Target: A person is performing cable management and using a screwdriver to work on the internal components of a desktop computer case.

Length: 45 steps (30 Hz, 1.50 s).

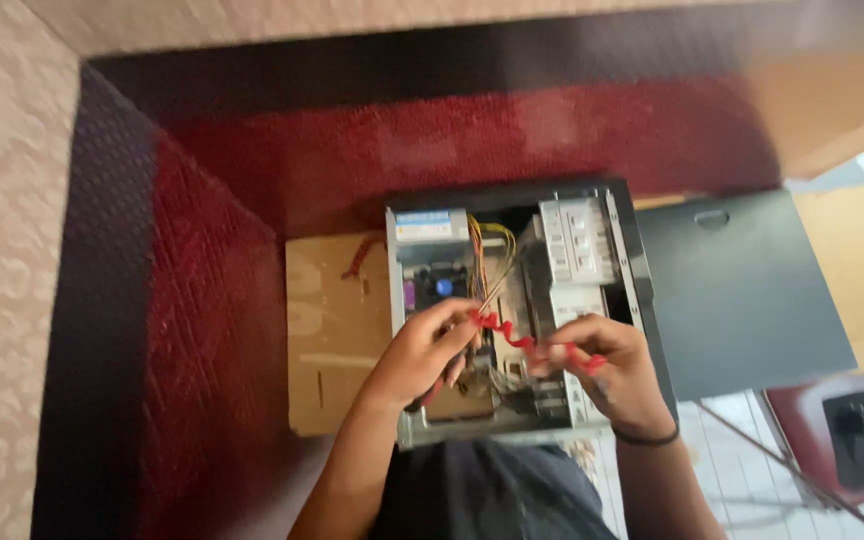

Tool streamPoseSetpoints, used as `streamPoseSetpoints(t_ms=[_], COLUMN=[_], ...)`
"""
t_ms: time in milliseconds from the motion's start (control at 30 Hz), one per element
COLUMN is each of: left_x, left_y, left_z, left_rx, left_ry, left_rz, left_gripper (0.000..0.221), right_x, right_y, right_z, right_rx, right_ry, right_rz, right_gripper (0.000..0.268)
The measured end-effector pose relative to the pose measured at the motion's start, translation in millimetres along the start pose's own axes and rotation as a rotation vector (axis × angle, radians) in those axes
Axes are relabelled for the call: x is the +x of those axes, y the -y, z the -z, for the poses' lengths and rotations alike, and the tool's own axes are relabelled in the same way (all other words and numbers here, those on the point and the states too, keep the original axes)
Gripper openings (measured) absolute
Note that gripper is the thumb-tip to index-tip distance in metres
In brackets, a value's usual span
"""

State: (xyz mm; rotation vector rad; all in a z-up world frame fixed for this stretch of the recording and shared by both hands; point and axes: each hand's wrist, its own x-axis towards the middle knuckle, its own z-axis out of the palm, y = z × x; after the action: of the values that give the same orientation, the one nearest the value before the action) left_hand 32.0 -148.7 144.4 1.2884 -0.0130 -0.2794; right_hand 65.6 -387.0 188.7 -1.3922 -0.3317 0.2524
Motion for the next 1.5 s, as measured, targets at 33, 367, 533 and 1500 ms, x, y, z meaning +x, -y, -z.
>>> streamPoseSetpoints(t_ms=[33,367,533,1500], left_x=[-3,-3,0,-28], left_y=[-2,-14,-11,35], left_z=[3,-17,-19,12], left_rx=[-0.116,0.261,0.411,-0.39], left_ry=[-0.008,0.328,0.135,0.272], left_rz=[-0.039,-0.024,0.175,-0.148], left_gripper=[0.031,0.025,0.043,0.021], right_x=[1,39,21,17], right_y=[-15,-23,29,-56], right_z=[13,38,-7,-26], right_rx=[0.02,-0.159,-0.327,-0.214], right_ry=[-0.083,-0.151,0.011,-0.109], right_rz=[0.013,0.072,0.147,-0.188], right_gripper=[0.004,0.003,0.004,0.005])
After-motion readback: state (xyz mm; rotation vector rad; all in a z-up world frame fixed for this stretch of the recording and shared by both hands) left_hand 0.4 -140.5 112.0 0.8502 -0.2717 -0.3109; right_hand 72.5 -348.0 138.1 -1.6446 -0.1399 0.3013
